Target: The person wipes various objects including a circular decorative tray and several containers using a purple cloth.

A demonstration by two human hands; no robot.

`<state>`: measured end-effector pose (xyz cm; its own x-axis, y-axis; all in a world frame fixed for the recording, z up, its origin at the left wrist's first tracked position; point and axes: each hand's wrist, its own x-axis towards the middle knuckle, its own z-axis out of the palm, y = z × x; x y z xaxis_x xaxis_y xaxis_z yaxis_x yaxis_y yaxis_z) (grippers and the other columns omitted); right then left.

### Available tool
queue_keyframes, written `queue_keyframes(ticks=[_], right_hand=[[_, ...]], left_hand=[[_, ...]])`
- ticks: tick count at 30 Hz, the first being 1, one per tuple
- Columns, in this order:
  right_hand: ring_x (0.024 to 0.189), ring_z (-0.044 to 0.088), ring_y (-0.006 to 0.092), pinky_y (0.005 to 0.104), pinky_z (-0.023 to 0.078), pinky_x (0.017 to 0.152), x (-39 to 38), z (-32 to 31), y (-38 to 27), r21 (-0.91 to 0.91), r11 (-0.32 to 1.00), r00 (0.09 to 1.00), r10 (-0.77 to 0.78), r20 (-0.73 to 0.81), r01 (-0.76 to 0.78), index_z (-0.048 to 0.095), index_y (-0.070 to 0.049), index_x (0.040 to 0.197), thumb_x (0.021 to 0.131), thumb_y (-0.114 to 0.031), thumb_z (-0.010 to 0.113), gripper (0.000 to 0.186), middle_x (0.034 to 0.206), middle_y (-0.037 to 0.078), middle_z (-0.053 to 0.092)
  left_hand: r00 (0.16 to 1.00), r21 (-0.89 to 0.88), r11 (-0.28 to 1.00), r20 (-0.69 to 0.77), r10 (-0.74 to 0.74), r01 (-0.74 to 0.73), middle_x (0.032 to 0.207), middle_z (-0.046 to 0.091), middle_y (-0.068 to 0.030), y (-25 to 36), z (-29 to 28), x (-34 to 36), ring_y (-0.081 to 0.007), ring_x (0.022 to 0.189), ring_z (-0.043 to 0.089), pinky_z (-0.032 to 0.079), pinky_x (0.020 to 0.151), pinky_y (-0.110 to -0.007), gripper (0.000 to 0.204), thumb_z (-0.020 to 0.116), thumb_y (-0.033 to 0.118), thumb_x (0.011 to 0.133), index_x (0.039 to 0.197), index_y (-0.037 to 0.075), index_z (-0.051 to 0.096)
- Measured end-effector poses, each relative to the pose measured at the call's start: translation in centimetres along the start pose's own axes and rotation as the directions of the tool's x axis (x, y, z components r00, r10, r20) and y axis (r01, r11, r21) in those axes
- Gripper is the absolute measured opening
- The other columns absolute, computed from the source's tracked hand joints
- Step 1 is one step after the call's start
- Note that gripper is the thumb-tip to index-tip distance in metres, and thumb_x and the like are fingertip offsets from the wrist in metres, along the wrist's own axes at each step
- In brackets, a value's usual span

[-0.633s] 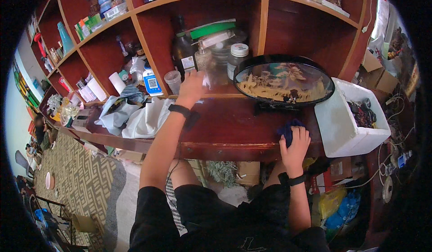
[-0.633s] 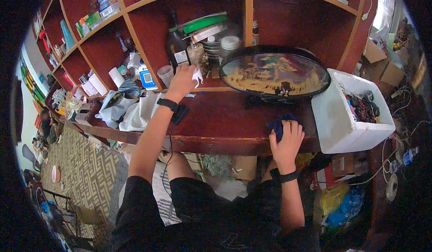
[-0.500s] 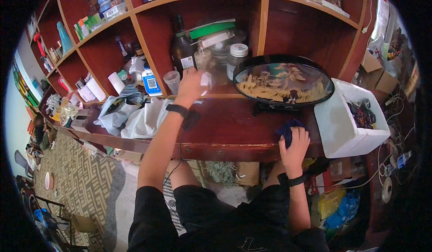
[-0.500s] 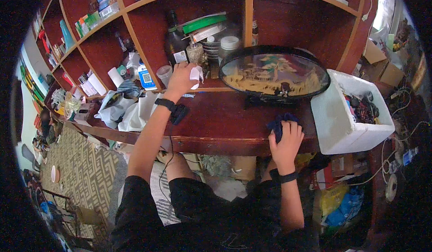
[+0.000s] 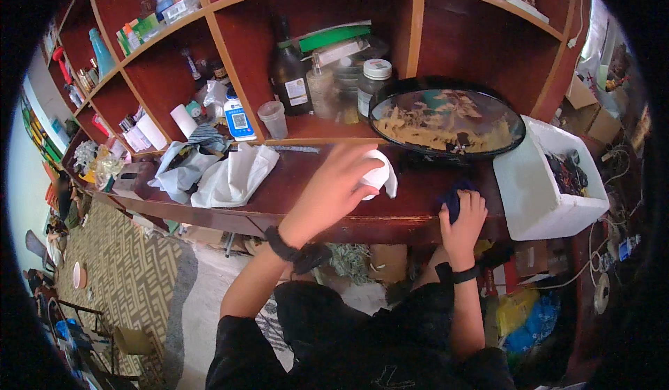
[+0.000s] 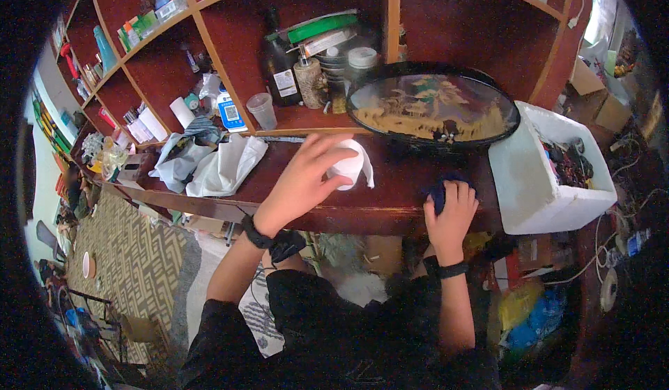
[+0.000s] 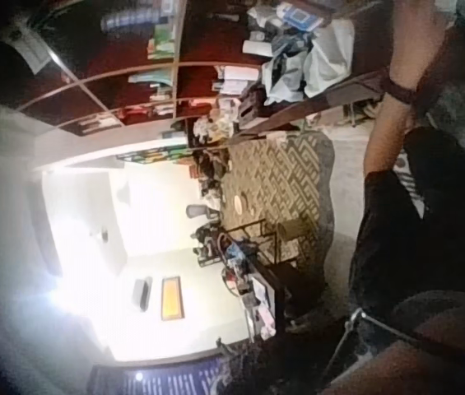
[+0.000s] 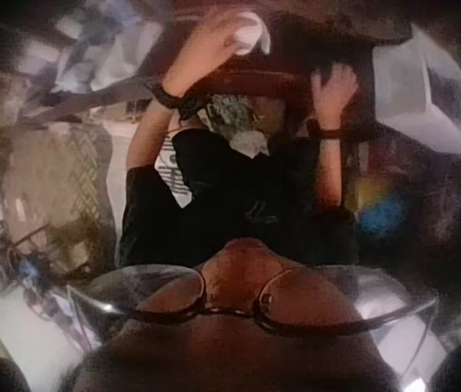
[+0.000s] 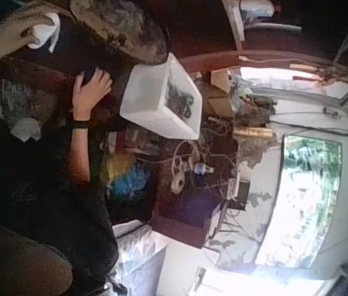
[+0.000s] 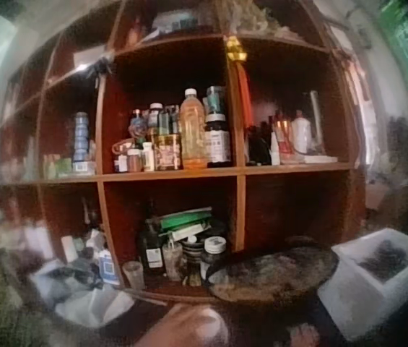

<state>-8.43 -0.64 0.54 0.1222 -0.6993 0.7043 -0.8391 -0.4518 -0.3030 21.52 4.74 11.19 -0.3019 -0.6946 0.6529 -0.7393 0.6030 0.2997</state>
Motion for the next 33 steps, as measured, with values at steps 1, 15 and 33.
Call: queue_keyframes(ticks=[1,15,33], right_hand=[[0.109,0.053,0.0371,0.0476,0.041,0.093,0.0,0.1,-0.1,0.01,1.0,1.0,-0.006,-0.005,0.006,0.061,-0.004,0.117,0.084,-0.024,0.07,0.039,0.116,0.015,0.057],[0.107,0.053,0.0377,0.0489,0.041,0.093,-0.1,0.2,0.2,-0.021,1.0,1.0,-0.009,-0.019,0.009,0.061,-0.003,0.116,0.083,-0.025,0.07,0.04,0.114,0.016,0.057],[0.107,0.052,0.0367,0.0486,0.041,0.089,-0.3,-0.1,0.5,0.001,1.0,1.0,0.002,-0.013,-0.002,0.063,-0.005,0.115,0.082,-0.026,0.073,0.041,0.112,0.015,0.057]], left_hand=[[0.999,-0.029,0.999,0.017,-0.036,0.037,0.138,0.06,-0.0131,-0.8,1.1,-0.4,-0.0385,0.121,0.054,0.047,0.103,-0.045,0.044,0.084,0.014,0.078,0.118,0.008,0.067],[0.891,-0.607,0.709,-0.003,-0.454,0.359,0.142,0.055,-0.0092,-4.8,9.1,-4.4,-0.022,0.128,0.055,0.048,0.103,-0.036,0.082,0.088,0.012,0.08,0.149,0.009,0.043],[0.857,-0.87,0.36,0.126,-0.5,0.338,0.124,0.06,-0.0041,0.3,7.3,-2.5,-0.0167,0.118,0.058,0.05,0.101,-0.034,0.055,0.074,0.003,0.089,0.137,0.012,0.048]])
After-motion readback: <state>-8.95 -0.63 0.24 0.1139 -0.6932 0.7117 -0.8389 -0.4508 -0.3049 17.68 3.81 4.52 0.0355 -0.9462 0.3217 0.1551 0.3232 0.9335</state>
